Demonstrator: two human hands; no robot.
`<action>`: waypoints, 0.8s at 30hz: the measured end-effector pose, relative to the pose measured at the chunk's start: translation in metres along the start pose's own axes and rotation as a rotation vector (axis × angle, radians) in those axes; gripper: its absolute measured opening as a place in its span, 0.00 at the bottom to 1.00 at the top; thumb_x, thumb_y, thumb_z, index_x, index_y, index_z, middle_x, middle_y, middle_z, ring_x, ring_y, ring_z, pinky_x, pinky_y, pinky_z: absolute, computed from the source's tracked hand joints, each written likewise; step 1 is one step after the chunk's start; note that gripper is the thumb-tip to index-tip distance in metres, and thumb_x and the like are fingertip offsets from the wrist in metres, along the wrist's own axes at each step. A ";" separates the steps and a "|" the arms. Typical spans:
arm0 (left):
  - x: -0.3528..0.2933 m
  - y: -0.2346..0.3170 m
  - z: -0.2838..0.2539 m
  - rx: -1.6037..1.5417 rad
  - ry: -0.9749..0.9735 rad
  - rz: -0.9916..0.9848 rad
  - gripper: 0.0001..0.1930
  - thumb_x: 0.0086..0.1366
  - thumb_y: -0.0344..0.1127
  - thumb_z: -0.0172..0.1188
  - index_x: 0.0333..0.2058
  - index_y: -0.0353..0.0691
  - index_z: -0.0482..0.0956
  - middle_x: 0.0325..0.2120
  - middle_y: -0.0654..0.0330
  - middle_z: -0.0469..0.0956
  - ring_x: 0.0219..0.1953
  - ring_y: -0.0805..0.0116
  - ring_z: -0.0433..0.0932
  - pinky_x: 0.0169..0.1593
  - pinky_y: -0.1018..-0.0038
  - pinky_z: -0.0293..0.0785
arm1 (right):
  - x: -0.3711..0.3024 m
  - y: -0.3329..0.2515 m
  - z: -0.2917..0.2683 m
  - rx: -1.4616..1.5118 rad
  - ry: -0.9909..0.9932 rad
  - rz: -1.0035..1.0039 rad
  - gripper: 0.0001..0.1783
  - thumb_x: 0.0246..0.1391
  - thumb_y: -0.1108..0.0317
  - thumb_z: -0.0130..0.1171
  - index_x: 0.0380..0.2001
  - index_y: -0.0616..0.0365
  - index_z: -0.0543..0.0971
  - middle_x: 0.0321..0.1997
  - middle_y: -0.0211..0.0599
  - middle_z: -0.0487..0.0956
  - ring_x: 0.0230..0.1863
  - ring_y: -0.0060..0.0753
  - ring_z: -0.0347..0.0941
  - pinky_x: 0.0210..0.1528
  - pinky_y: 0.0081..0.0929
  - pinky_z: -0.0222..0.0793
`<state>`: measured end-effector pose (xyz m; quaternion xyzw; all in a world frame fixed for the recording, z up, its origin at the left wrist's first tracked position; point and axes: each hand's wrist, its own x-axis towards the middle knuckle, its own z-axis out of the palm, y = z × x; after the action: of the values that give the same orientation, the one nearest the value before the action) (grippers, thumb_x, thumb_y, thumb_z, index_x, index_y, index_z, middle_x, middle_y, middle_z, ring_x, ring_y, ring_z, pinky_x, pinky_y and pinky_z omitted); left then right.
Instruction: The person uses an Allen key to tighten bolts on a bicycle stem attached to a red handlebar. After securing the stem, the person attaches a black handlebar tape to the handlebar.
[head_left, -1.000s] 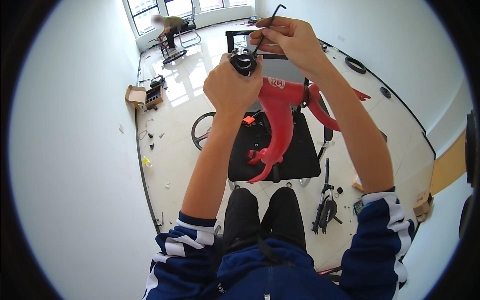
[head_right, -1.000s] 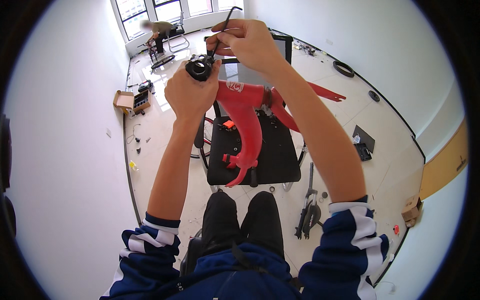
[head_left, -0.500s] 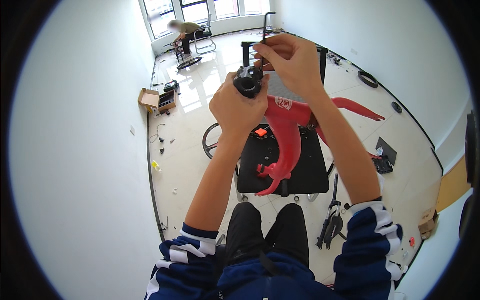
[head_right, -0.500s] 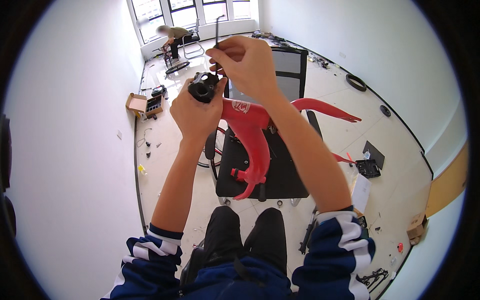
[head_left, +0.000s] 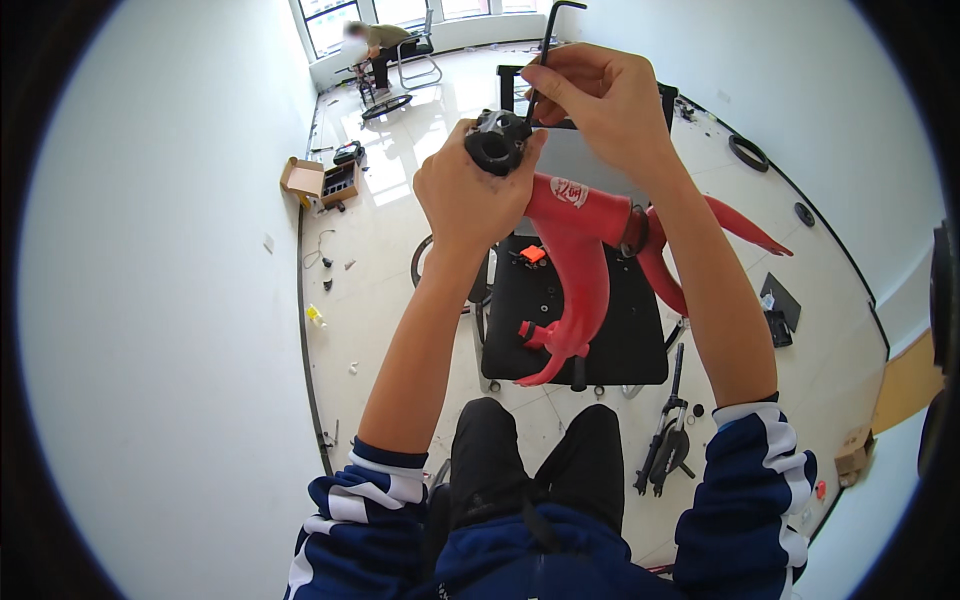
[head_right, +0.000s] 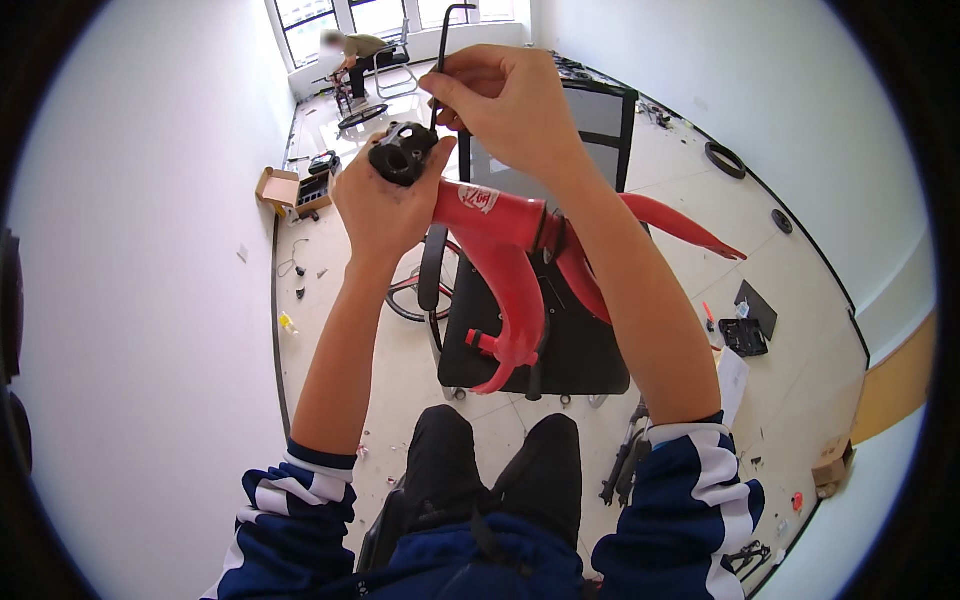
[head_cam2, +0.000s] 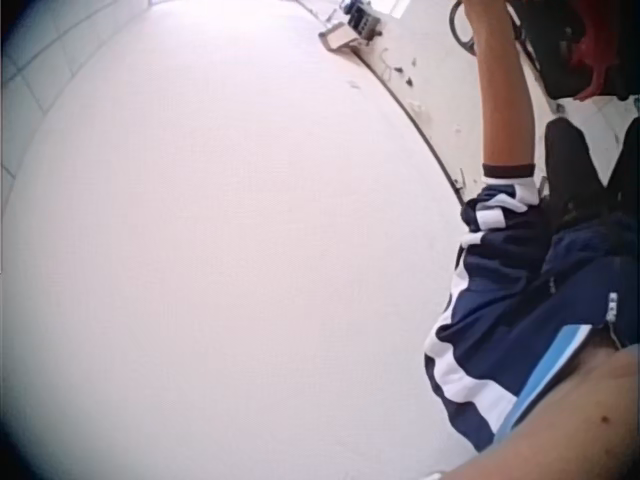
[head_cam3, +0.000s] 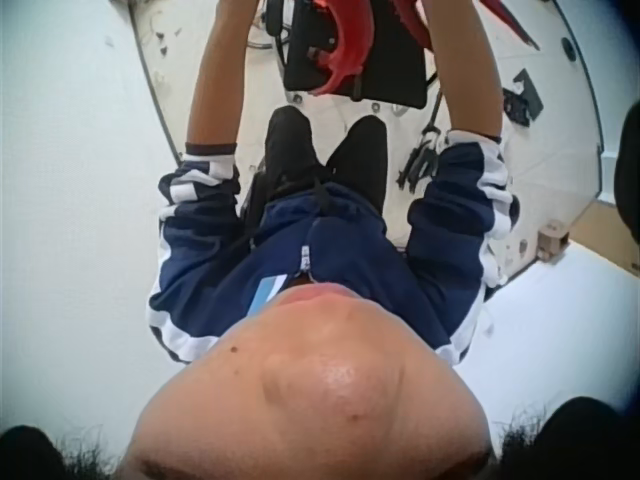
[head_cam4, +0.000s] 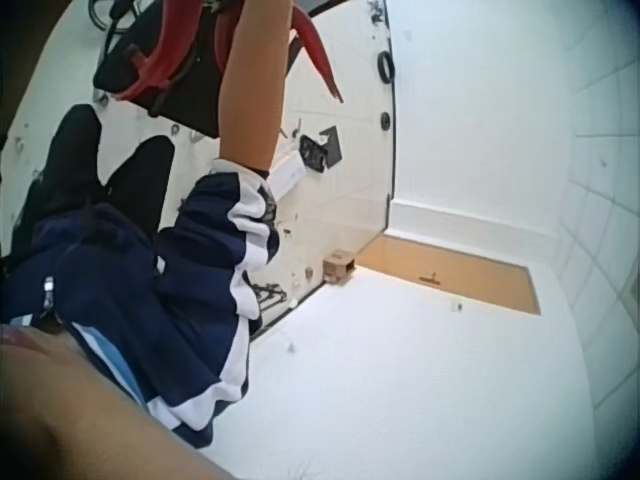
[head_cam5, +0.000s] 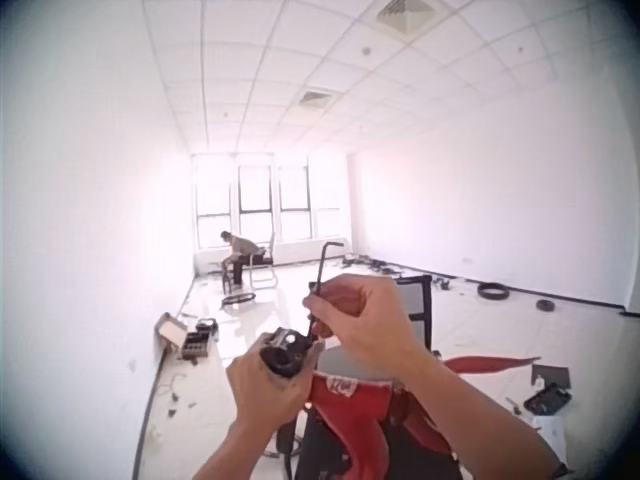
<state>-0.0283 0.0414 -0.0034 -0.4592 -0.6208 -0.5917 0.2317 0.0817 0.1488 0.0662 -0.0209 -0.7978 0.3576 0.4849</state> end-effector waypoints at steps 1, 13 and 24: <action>0.002 0.002 0.001 0.013 -0.009 -0.008 0.21 0.55 0.52 0.73 0.25 0.38 0.80 0.15 0.62 0.77 0.16 0.68 0.75 0.25 0.72 0.70 | 0.003 0.004 -0.004 0.011 -0.022 0.025 0.11 0.59 0.70 0.65 0.39 0.68 0.84 0.33 0.42 0.86 0.31 0.29 0.85 0.37 0.23 0.82; 0.002 0.013 0.009 0.028 -0.050 -0.028 0.23 0.56 0.55 0.72 0.26 0.38 0.81 0.17 0.61 0.80 0.19 0.66 0.79 0.27 0.72 0.73 | -0.005 0.017 -0.012 0.212 0.037 0.043 0.12 0.61 0.69 0.61 0.44 0.67 0.82 0.36 0.43 0.86 0.36 0.31 0.85 0.42 0.26 0.83; -0.002 0.025 0.017 0.010 -0.083 -0.022 0.22 0.56 0.54 0.72 0.25 0.38 0.81 0.17 0.60 0.81 0.20 0.64 0.80 0.27 0.70 0.73 | -0.016 -0.004 -0.035 -0.134 -0.008 0.022 0.13 0.58 0.70 0.64 0.45 0.62 0.85 0.34 0.39 0.86 0.31 0.25 0.84 0.38 0.21 0.79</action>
<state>-0.0020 0.0538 0.0046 -0.4755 -0.6376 -0.5716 0.2014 0.1186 0.1591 0.0660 -0.0610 -0.8216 0.3087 0.4753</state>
